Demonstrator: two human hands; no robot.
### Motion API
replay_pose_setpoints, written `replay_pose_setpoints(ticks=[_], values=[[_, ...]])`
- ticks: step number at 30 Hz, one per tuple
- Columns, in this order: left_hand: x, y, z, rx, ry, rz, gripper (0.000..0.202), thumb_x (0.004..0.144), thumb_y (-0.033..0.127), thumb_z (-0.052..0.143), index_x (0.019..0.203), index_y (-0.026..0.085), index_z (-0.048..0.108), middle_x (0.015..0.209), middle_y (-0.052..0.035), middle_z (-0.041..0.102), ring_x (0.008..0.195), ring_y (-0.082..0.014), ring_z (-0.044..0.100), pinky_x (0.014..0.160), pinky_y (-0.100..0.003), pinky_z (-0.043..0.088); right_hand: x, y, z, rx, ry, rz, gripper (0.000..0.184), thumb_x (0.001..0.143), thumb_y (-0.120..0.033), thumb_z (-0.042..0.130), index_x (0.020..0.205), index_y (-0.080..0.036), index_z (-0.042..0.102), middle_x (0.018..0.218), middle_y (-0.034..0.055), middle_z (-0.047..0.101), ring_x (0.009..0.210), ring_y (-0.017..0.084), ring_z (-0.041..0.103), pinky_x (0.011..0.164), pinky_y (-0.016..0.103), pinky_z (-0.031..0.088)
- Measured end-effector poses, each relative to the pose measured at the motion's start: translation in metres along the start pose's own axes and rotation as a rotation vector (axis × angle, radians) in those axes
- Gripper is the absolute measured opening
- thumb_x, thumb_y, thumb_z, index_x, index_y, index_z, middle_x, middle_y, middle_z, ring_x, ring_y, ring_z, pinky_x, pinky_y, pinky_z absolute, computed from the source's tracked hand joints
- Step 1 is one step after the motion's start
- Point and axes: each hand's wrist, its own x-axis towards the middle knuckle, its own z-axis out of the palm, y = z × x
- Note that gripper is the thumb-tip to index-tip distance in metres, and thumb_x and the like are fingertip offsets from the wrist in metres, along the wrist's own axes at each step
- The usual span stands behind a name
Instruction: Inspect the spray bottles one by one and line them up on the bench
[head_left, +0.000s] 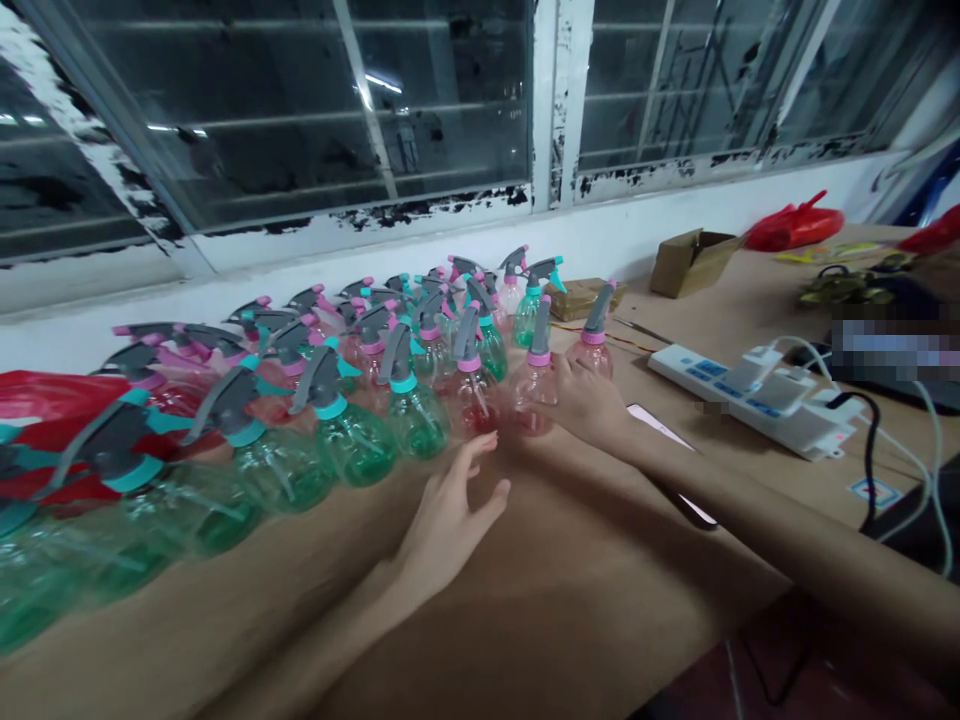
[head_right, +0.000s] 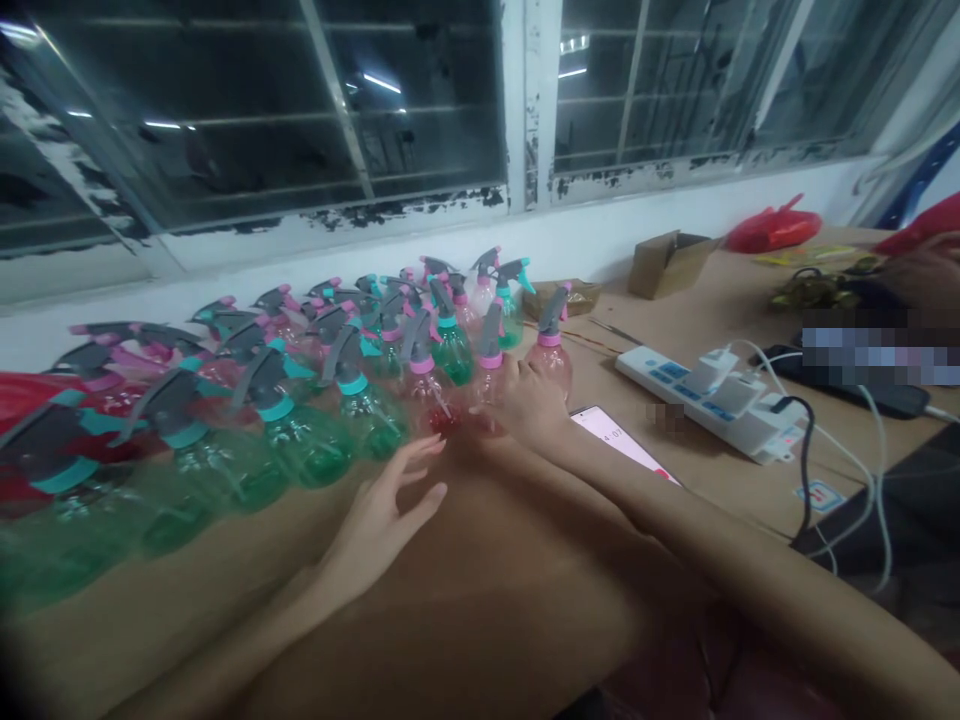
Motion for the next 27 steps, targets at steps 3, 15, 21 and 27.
replay_pose_setpoints(ticks=[3, 15, 21, 27], values=[[-0.006, -0.004, -0.003, 0.013, -0.010, -0.039, 0.039, 0.087, 0.028, 0.050, 0.126, 0.031, 0.042, 0.134, -0.0049, 0.051, 0.116, -0.0263, 0.054, 0.100, -0.050, 0.041, 0.008, -0.005, -0.001, -0.029, -0.041, 0.046, 0.049, 0.078, -0.049, 0.058, 0.112, -0.015, 0.049, 0.099, 0.0166, 0.066, 0.099, 0.035, 0.059, 0.072, 0.043, 0.048], [-0.004, -0.008, -0.003, 0.006, -0.053, -0.049, 0.039, 0.087, 0.028, 0.051, 0.124, 0.032, 0.042, 0.128, -0.0018, 0.054, 0.106, -0.0234, 0.057, 0.095, -0.048, 0.044, 0.006, -0.011, -0.008, -0.036, -0.071, 0.064, 0.067, 0.080, -0.043, 0.059, 0.132, -0.006, 0.038, 0.113, 0.0216, 0.063, 0.108, 0.037, 0.055, 0.078, 0.044, 0.046], [0.008, -0.005, 0.002, -0.026, -0.058, -0.016, 0.035, 0.087, 0.027, 0.050, 0.121, 0.030, 0.043, 0.124, -0.0051, 0.057, 0.104, -0.0250, 0.059, 0.092, -0.049, 0.045, -0.010, 0.021, -0.038, 0.108, 0.033, 0.129, 0.034, 0.083, -0.044, 0.054, 0.106, -0.021, 0.063, 0.099, 0.0084, 0.070, 0.090, 0.026, 0.065, 0.074, 0.036, 0.048], [0.024, 0.000, 0.014, -0.054, -0.082, 0.015, 0.031, 0.087, 0.028, 0.049, 0.118, 0.028, 0.046, 0.119, -0.0067, 0.058, 0.093, -0.0234, 0.064, 0.089, -0.050, 0.047, 0.001, 0.063, -0.045, 0.076, 0.156, 0.307, 0.045, 0.082, -0.056, 0.050, 0.095, -0.016, 0.067, 0.090, 0.0120, 0.072, 0.080, 0.028, 0.066, 0.067, 0.038, 0.047]])
